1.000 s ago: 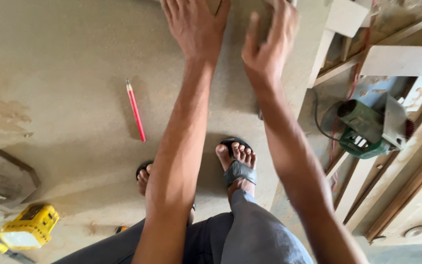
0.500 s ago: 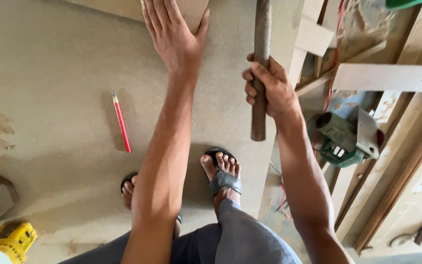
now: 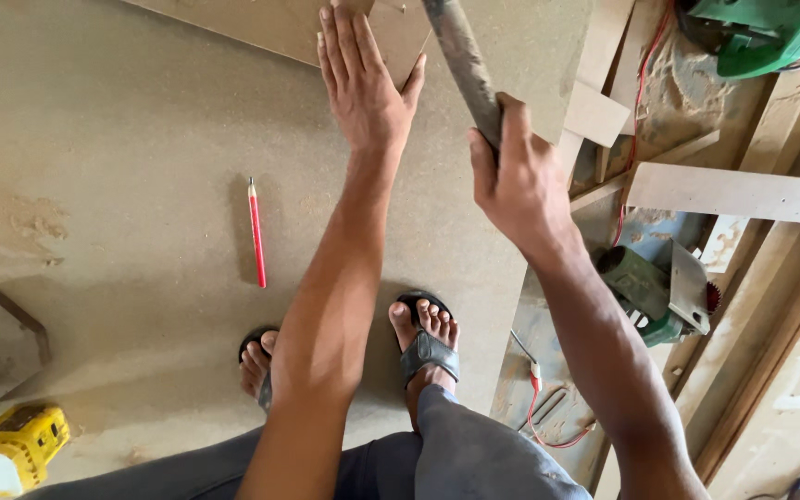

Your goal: The person applies glue to a small wooden block, places it onto a larger wooden board on the floor, and uses a hammer to drive nails into the block to secure it.

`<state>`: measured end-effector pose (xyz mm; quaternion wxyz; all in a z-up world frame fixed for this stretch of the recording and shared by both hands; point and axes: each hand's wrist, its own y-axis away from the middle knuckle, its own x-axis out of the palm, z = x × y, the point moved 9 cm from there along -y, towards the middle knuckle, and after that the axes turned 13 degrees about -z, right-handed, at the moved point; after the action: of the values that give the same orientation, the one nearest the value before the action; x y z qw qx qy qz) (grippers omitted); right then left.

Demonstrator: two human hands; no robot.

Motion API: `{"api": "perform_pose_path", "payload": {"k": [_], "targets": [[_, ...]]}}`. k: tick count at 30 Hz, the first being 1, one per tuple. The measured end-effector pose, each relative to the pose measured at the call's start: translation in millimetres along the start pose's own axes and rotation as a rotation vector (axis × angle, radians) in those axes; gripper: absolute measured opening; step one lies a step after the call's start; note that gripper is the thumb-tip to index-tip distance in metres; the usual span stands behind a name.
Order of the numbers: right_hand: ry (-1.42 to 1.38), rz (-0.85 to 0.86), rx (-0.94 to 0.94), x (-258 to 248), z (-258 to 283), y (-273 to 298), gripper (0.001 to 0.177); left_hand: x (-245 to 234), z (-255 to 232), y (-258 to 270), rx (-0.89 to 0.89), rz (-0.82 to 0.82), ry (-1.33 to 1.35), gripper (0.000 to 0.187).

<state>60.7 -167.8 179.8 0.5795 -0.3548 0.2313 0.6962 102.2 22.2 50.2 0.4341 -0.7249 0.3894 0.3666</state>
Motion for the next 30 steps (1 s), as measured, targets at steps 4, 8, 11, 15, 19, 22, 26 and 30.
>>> {"api": "perform_pose_path", "payload": {"k": [4, 8, 11, 15, 19, 22, 26, 30], "targets": [[0.070, 0.156, 0.118, 33.6, -26.7, -8.9, 0.028, 4.9, 0.1, -1.4, -0.042, 0.041, 0.001, 0.101], [-0.084, -0.165, -0.073, -20.7, 1.1, -4.0, 0.026, 2.1, -2.2, 0.8, -0.028, 0.019, 0.007, 0.099], [-0.208, -0.374, -0.145, -53.8, 18.1, 7.7, 0.029, 4.9, 1.8, 3.9, -0.022, -0.001, 0.011, 0.100], [-0.007, -0.067, 0.032, 14.7, -1.5, -9.3, 0.036, 4.8, 3.3, 1.4, 0.001, -0.033, 0.034, 0.101], [0.036, -0.049, -0.003, 20.9, -9.6, -8.4, 0.035, -7.5, 2.7, 12.5, 0.011, -0.038, 0.035, 0.098], [-0.101, -0.149, 0.020, 6.1, -16.1, -3.5, 0.025, -2.1, 0.1, 5.8, 0.015, -0.071, 0.035, 0.096], [-0.231, -0.195, 0.086, 7.5, -23.8, 7.9, 0.022, 7.1, 3.4, 4.9, -0.019, 0.001, -0.005, 0.102], [-0.545, -0.123, 0.520, 46.6, -59.9, 23.1, 0.018, 5.3, -0.5, -2.8, 0.031, 0.045, -0.028, 0.105]]}}
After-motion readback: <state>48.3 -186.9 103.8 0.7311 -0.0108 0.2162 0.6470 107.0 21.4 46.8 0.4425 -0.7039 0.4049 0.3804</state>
